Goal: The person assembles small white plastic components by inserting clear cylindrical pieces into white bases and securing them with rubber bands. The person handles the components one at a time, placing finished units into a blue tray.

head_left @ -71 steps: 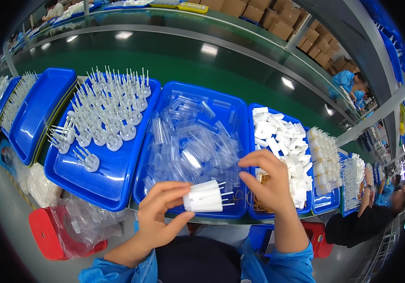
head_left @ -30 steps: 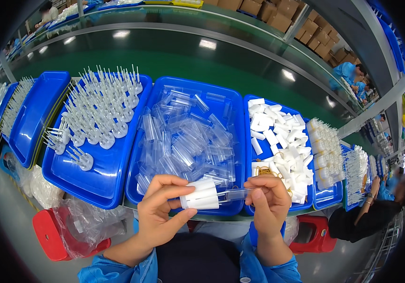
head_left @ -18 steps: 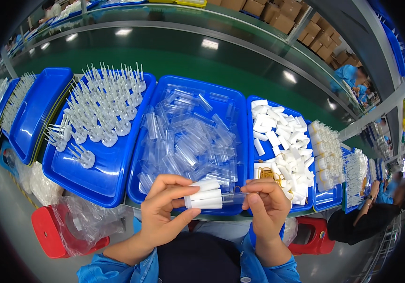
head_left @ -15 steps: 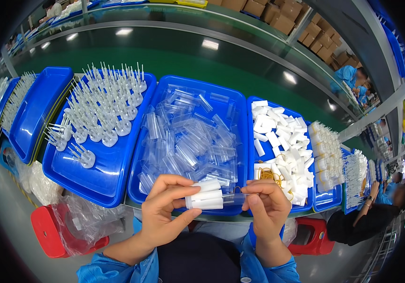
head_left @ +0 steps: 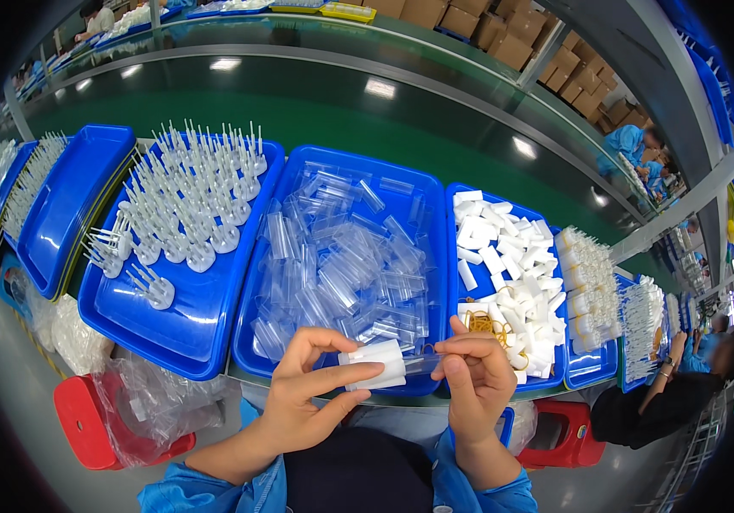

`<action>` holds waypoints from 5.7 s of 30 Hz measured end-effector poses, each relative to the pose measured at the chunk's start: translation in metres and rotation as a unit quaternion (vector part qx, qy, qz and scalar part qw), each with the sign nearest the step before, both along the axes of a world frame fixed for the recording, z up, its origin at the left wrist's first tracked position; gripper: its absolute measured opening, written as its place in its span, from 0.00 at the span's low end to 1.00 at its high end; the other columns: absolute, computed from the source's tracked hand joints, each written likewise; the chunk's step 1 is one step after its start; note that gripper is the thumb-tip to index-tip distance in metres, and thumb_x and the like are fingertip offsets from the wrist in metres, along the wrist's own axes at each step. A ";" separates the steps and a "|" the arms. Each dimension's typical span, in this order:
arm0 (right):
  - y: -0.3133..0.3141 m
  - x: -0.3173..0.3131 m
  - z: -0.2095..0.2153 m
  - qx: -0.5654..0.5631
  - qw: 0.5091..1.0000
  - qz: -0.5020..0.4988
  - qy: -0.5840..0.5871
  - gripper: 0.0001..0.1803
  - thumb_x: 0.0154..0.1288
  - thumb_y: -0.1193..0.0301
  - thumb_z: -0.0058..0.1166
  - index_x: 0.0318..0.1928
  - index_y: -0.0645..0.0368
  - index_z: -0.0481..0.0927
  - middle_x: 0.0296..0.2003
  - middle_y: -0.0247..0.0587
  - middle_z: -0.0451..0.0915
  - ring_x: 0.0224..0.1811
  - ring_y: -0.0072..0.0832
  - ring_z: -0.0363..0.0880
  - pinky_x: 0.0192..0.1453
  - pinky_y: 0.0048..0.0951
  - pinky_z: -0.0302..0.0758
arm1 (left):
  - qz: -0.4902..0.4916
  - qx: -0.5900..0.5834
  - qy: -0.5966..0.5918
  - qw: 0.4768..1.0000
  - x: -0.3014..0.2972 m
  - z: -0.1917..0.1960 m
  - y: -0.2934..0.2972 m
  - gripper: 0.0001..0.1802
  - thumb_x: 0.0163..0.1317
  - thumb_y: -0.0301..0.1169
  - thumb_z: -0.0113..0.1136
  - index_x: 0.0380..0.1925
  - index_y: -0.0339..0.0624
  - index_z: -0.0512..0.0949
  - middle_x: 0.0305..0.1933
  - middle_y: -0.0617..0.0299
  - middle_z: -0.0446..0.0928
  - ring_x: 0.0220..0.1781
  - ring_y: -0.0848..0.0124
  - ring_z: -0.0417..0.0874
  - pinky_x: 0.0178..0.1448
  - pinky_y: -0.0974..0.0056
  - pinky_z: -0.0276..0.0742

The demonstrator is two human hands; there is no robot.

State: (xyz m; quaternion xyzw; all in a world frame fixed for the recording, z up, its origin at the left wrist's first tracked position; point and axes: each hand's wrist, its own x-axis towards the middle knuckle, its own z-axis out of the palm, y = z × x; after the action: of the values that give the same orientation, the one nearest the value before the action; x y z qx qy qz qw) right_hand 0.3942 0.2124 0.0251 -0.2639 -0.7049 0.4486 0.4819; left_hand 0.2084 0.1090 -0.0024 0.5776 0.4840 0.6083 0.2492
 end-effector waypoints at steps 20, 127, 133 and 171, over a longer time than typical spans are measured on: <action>-0.027 -0.042 -0.003 0.225 0.925 -0.183 -0.246 0.46 0.36 0.53 0.76 0.57 0.62 0.75 0.40 0.39 0.67 0.46 0.36 0.66 0.59 0.44 0.56 | 0.213 0.110 0.131 0.962 0.025 -0.015 0.010 0.29 0.42 0.25 0.81 0.48 0.35 0.82 0.47 0.52 0.75 0.47 0.62 0.83 0.47 0.65 0.83; -0.015 -0.042 -0.003 0.173 0.949 -0.132 -0.226 0.46 0.39 0.54 0.76 0.59 0.62 0.74 0.46 0.44 0.69 0.55 0.38 0.66 0.61 0.42 0.56 | 0.198 0.132 0.110 0.965 0.020 -0.014 0.009 0.27 0.45 0.12 0.71 0.50 0.29 0.80 0.50 0.50 0.74 0.53 0.55 0.83 0.53 0.63 0.85; -0.019 -0.045 -0.011 0.276 0.921 -0.172 -0.213 0.44 0.39 0.50 0.76 0.56 0.60 0.77 0.43 0.40 0.72 0.52 0.37 0.71 0.62 0.47 0.54 | 0.193 0.132 0.100 0.967 0.021 -0.020 0.011 0.28 0.43 0.17 0.76 0.49 0.30 0.80 0.46 0.49 0.75 0.50 0.54 0.84 0.51 0.61 0.84; 0.017 -0.004 -0.001 -0.076 0.993 0.040 0.079 0.11 0.64 0.80 0.57 0.47 0.68 0.74 0.45 0.46 0.76 0.41 0.22 0.74 0.48 0.22 0.71 | 0.012 0.017 -0.170 0.985 -0.004 0.001 -0.005 0.22 0.55 0.14 0.65 0.52 0.26 0.77 0.58 0.46 0.69 0.59 0.59 0.79 0.58 0.61 0.84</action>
State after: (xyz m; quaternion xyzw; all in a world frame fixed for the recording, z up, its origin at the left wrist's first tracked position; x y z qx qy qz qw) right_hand 0.3907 0.2299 0.0244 -0.2350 -0.6388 0.5392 0.4960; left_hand 0.2048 0.1043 -0.0018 0.4639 0.4307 0.7090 0.3108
